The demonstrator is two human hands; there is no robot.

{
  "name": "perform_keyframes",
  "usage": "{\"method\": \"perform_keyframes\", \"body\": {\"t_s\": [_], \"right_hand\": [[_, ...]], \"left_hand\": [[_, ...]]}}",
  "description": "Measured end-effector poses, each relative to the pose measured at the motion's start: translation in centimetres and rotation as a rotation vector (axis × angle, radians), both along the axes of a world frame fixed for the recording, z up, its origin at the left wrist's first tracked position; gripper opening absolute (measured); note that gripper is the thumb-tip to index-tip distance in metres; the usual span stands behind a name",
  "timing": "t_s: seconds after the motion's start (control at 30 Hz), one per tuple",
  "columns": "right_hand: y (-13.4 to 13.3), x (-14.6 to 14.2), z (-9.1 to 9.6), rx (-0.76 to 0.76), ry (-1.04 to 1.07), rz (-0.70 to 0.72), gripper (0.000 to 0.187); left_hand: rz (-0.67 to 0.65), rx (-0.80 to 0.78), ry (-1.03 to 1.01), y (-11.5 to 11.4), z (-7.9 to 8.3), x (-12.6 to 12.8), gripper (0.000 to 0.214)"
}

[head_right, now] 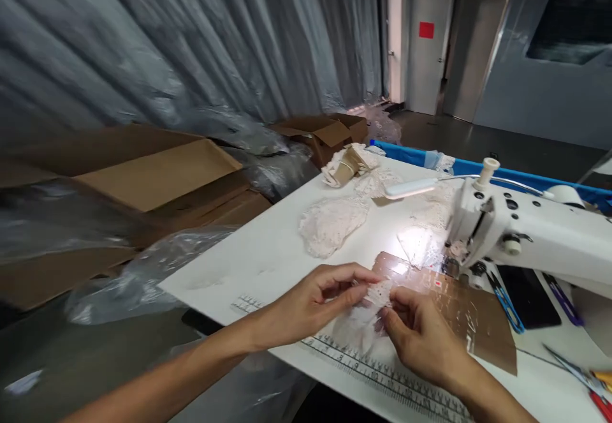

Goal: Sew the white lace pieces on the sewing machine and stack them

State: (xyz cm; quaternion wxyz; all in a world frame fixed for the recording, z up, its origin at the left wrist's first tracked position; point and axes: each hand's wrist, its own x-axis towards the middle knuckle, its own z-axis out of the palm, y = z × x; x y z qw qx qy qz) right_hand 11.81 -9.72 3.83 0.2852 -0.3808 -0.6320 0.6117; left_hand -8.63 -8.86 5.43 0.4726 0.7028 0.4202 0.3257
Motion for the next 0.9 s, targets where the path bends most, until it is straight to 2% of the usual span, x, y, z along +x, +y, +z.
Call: {"method": "perform_keyframes", "body": {"t_s": [0.1, 0.17, 0.27, 0.37, 0.47, 0.57, 0.7, 0.9], "right_hand": [[-0.4, 1.3, 0.2, -0.142, 0.027, 0.03, 0.051], [-0.3, 2.3, 0.0, -0.147, -0.023, -0.004, 0.051], [0.5, 4.0, -0.8, 0.002, -0.203, -0.141, 0.044], [1.7, 5.3, -1.5, 0.246, -0.551, -0.367, 0.027], [2.6, 6.2, -2.0, 0.282, -0.712, -0.436, 0.023], [2.9, 6.8, -2.5, 0.258, -0.705, -0.436, 0.031], [2.9, 7.3, -2.9, 0.179, -0.723, -0.463, 0.043], [3.1, 7.8, -3.0, 0.079, -0.605, -0.442, 0.044]], "left_hand": [[0.025, 0.123, 0.037, 0.9, 0.6, -0.2, 0.028], [0.013, 0.191, 0.086, 2.0, 0.7, -0.2, 0.027], [-0.001, 0.363, 0.235, 4.4, 0.2, 0.4, 0.028], [-0.052, 0.655, 0.438, 7.1, -1.1, 1.9, 0.028], [-0.115, 0.817, 0.637, 9.6, -2.6, 4.0, 0.026], [-0.211, 0.805, 0.68, 11.8, -3.6, 6.5, 0.029], [-0.365, 0.847, 0.657, 14.4, -3.7, 9.0, 0.028], [-0.428, 0.868, 0.567, 16.7, -3.6, 9.8, 0.021]]}}
